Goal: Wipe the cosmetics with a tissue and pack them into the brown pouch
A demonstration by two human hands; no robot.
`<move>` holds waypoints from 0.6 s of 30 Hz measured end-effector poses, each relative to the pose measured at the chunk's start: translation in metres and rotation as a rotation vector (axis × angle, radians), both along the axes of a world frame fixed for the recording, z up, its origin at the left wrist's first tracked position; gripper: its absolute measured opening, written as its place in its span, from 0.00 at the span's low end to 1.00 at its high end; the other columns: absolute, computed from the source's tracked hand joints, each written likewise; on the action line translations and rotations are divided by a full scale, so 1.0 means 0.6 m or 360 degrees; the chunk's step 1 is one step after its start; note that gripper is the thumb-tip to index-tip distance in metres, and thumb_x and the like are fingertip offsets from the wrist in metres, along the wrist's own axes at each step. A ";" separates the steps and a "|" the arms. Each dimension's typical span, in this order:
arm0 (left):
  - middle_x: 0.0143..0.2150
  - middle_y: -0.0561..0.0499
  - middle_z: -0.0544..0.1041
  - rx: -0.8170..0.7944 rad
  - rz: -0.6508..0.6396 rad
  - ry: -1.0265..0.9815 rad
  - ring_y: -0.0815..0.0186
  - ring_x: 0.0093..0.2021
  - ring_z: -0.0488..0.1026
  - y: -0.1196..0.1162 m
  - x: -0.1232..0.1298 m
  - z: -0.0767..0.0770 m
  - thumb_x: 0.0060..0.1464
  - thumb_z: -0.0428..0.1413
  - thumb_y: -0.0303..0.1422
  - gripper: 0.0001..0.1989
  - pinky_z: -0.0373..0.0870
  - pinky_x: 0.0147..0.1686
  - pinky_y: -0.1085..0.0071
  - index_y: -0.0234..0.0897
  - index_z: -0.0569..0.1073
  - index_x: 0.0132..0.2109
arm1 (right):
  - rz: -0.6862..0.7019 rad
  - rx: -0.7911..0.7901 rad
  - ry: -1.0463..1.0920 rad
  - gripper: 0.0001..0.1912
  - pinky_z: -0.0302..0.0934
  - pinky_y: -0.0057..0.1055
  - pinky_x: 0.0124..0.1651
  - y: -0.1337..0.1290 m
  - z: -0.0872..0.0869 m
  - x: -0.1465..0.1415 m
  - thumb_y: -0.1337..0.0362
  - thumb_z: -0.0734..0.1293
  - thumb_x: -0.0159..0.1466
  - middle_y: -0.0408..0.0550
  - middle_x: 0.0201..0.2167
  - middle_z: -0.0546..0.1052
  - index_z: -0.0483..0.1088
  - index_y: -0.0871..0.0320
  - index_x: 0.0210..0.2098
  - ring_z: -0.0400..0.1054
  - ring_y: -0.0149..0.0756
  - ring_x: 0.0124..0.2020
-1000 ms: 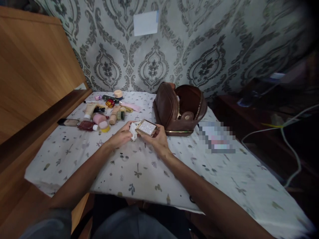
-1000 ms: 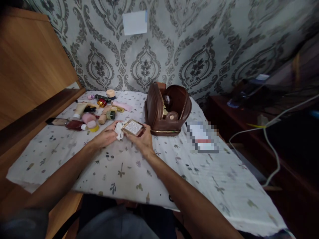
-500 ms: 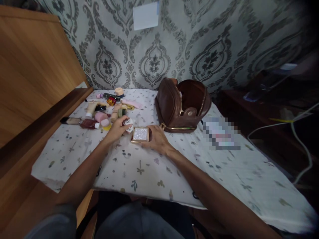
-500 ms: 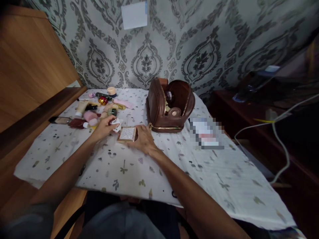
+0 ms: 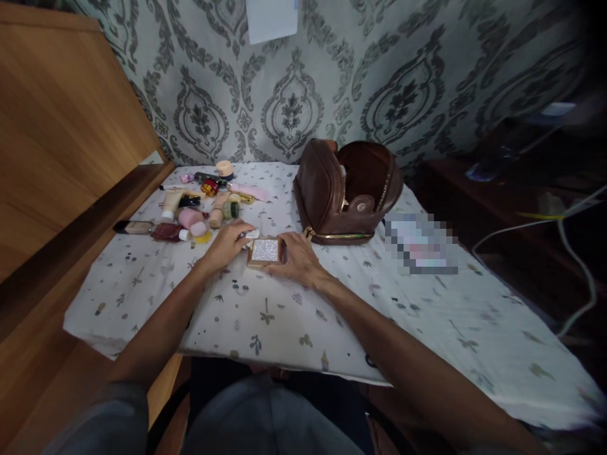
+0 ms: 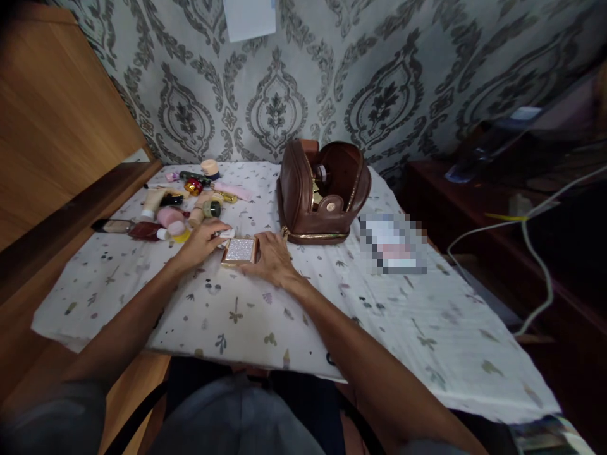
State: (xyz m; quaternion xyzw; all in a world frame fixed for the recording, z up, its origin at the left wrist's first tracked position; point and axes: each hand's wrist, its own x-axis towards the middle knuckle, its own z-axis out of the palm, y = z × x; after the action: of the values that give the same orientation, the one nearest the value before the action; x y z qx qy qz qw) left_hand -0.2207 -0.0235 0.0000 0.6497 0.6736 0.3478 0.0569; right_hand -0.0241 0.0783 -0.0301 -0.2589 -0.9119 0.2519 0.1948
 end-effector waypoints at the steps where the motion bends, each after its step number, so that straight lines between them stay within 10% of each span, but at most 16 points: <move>1: 0.42 0.45 0.77 -0.0007 -0.0023 0.0043 0.58 0.44 0.73 -0.002 0.002 0.004 0.57 0.53 0.29 0.11 0.69 0.47 0.63 0.35 0.79 0.44 | -0.0005 0.0007 0.0005 0.35 0.59 0.47 0.55 0.000 0.000 -0.001 0.45 0.75 0.47 0.54 0.46 0.72 0.68 0.58 0.47 0.63 0.51 0.50; 18: 0.42 0.47 0.76 -0.0212 -0.0146 -0.0141 0.63 0.43 0.74 -0.107 0.049 0.029 0.59 0.53 0.26 0.12 0.70 0.43 0.68 0.39 0.79 0.46 | -0.0063 0.0043 0.0041 0.33 0.60 0.45 0.52 -0.006 0.002 -0.004 0.46 0.75 0.46 0.54 0.44 0.71 0.67 0.58 0.44 0.63 0.50 0.49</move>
State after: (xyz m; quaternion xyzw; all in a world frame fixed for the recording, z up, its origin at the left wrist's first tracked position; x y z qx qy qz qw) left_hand -0.1915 -0.0877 0.0175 0.6586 0.6616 0.3277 0.1457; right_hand -0.0264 0.0747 -0.0290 -0.2710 -0.9074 0.2388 0.2149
